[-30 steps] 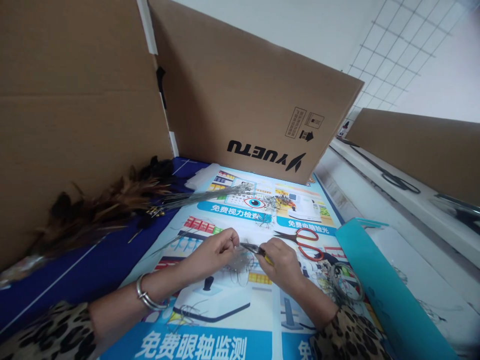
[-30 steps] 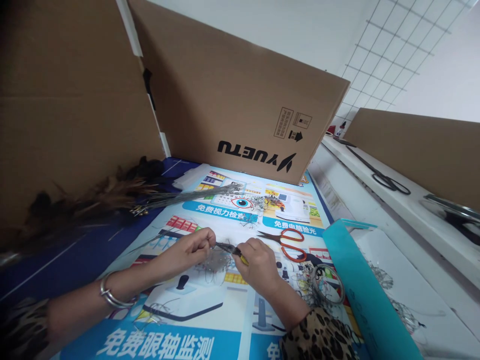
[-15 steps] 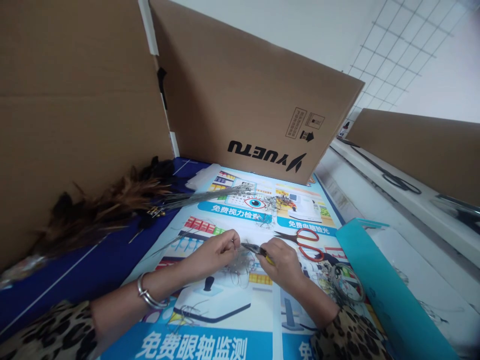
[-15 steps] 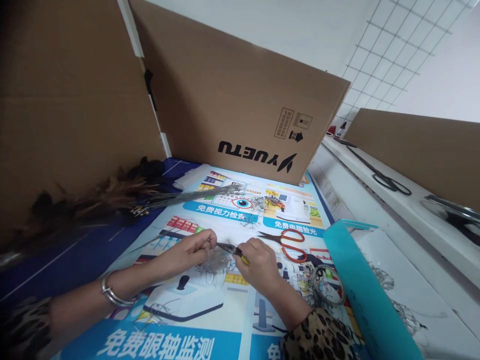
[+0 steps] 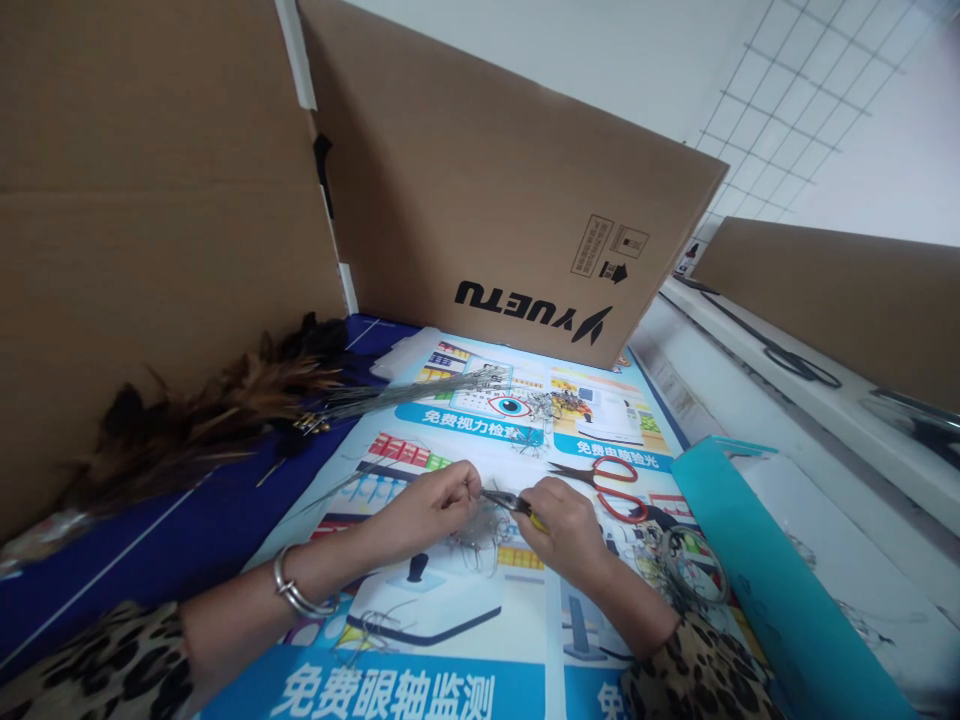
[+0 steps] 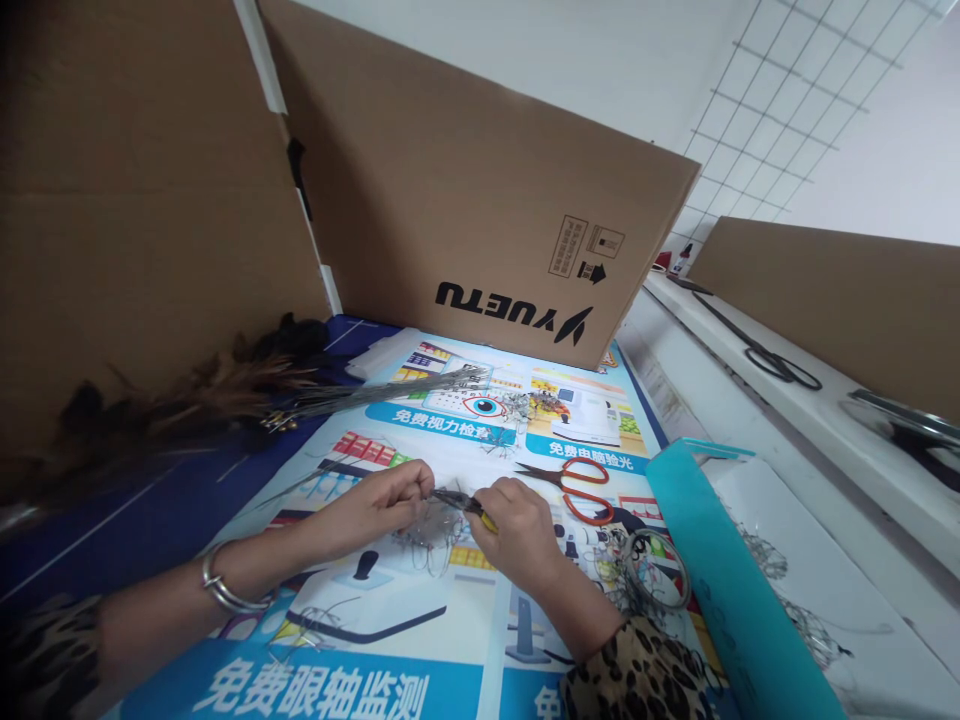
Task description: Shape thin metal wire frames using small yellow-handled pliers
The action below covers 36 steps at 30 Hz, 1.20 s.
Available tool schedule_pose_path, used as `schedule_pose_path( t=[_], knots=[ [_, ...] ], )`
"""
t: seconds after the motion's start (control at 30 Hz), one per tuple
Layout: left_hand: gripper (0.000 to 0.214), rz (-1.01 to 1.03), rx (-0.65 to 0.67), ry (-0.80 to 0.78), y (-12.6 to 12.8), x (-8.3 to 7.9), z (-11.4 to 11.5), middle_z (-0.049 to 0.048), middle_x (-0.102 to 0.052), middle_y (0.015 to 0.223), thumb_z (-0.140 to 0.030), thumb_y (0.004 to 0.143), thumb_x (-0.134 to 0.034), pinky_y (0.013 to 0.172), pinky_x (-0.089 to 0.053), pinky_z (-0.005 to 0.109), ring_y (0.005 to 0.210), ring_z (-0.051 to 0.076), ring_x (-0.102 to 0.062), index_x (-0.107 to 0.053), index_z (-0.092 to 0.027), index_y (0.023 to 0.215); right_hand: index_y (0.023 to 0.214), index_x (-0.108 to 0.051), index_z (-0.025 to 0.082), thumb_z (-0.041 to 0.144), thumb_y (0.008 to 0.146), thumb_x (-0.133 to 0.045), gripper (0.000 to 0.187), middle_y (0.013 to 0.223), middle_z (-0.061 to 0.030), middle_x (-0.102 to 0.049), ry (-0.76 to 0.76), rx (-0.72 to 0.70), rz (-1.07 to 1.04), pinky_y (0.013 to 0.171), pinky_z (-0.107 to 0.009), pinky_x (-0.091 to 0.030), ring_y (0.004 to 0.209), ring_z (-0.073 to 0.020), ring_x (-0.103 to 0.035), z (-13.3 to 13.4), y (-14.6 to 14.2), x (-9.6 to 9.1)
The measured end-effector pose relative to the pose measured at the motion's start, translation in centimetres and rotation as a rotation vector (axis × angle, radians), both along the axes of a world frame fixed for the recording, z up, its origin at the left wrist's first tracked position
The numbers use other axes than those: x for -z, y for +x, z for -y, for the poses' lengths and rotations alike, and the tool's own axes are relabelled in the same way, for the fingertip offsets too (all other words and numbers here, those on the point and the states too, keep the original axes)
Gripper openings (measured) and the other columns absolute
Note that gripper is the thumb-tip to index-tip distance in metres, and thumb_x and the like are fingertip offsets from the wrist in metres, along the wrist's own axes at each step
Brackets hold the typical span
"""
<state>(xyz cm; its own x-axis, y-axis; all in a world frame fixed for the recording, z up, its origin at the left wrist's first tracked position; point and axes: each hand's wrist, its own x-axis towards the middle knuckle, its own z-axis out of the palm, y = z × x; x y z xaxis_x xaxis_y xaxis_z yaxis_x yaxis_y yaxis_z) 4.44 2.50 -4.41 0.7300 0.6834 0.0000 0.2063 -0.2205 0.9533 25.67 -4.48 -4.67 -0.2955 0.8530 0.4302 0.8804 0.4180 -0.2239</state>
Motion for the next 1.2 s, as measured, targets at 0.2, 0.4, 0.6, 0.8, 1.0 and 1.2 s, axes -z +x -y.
schedule_pose_path(
  t=[0.2, 0.4, 0.6, 0.8, 1.0, 1.2],
  knots=[
    [0.004, -0.005, -0.001, 0.009, 0.00, 0.11, -0.09, -0.0073, -0.042, 0.055, -0.019, 0.077, -0.044, 0.048, -0.029, 0.018, 0.050, 0.009, -0.039, -0.045, -0.019, 0.081, 0.083, -0.058, 0.018, 0.028, 0.082, -0.051, 0.012, 0.075, -0.0043, -0.054, 0.010, -0.006, 0.000, 0.067, -0.026, -0.039, 0.074, -0.0153, -0.050, -0.02, 0.07, -0.04],
    [0.005, -0.011, -0.012, -0.009, -0.03, 0.43, -0.29, -0.0068, -0.045, 0.055, -0.016, 0.075, -0.044, 0.048, -0.029, 0.019, 0.051, 0.009, -0.043, -0.045, -0.019, 0.080, 0.083, -0.058, 0.019, 0.027, 0.081, -0.053, 0.010, 0.074, -0.0042, -0.054, 0.015, -0.001, -0.018, 0.067, -0.026, -0.040, 0.074, -0.0152, -0.050, -0.09, 0.19, 0.15],
    [0.006, -0.032, -0.021, 0.029, -0.03, 0.16, -0.09, -0.0071, -0.045, 0.054, -0.017, 0.075, -0.044, 0.048, -0.029, 0.019, 0.051, 0.010, -0.043, -0.046, -0.019, 0.080, 0.081, -0.057, 0.019, 0.027, 0.080, -0.053, 0.009, 0.073, -0.0039, -0.054, 0.020, -0.011, 0.007, 0.066, -0.026, -0.039, 0.073, -0.0150, -0.050, 0.01, 0.15, -0.13],
    [0.007, -0.036, -0.016, 0.020, -0.07, 0.04, -0.08, -0.0071, -0.045, 0.053, -0.018, 0.075, -0.044, 0.047, -0.029, 0.019, 0.049, 0.010, -0.042, -0.046, -0.019, 0.081, 0.079, -0.057, 0.019, 0.026, 0.081, -0.051, 0.010, 0.073, -0.0039, -0.054, 0.013, -0.015, 0.043, 0.065, -0.026, -0.039, 0.072, -0.0149, -0.050, 0.16, -0.07, -0.47],
    [0.006, -0.019, -0.014, -0.021, 0.00, 0.22, -0.15, -0.0063, -0.048, 0.054, -0.020, 0.076, -0.045, 0.049, -0.031, 0.019, 0.051, 0.010, -0.045, -0.048, -0.018, 0.080, 0.082, -0.057, 0.019, 0.026, 0.081, -0.052, 0.009, 0.074, -0.0041, -0.054, -0.001, 0.001, 0.023, 0.066, -0.025, -0.039, 0.073, -0.0152, -0.050, 0.20, -0.16, -0.19],
    [0.005, -0.003, -0.010, -0.049, 0.05, 0.62, -0.30, -0.0054, -0.050, 0.056, -0.020, 0.076, -0.045, 0.050, -0.033, 0.020, 0.052, 0.011, -0.047, -0.048, -0.018, 0.079, 0.081, -0.056, 0.019, 0.026, 0.081, -0.052, 0.009, 0.076, -0.0046, -0.053, -0.007, 0.033, 0.044, 0.067, -0.026, -0.039, 0.074, -0.0156, -0.049, 0.40, -0.31, -0.08]
  ],
)
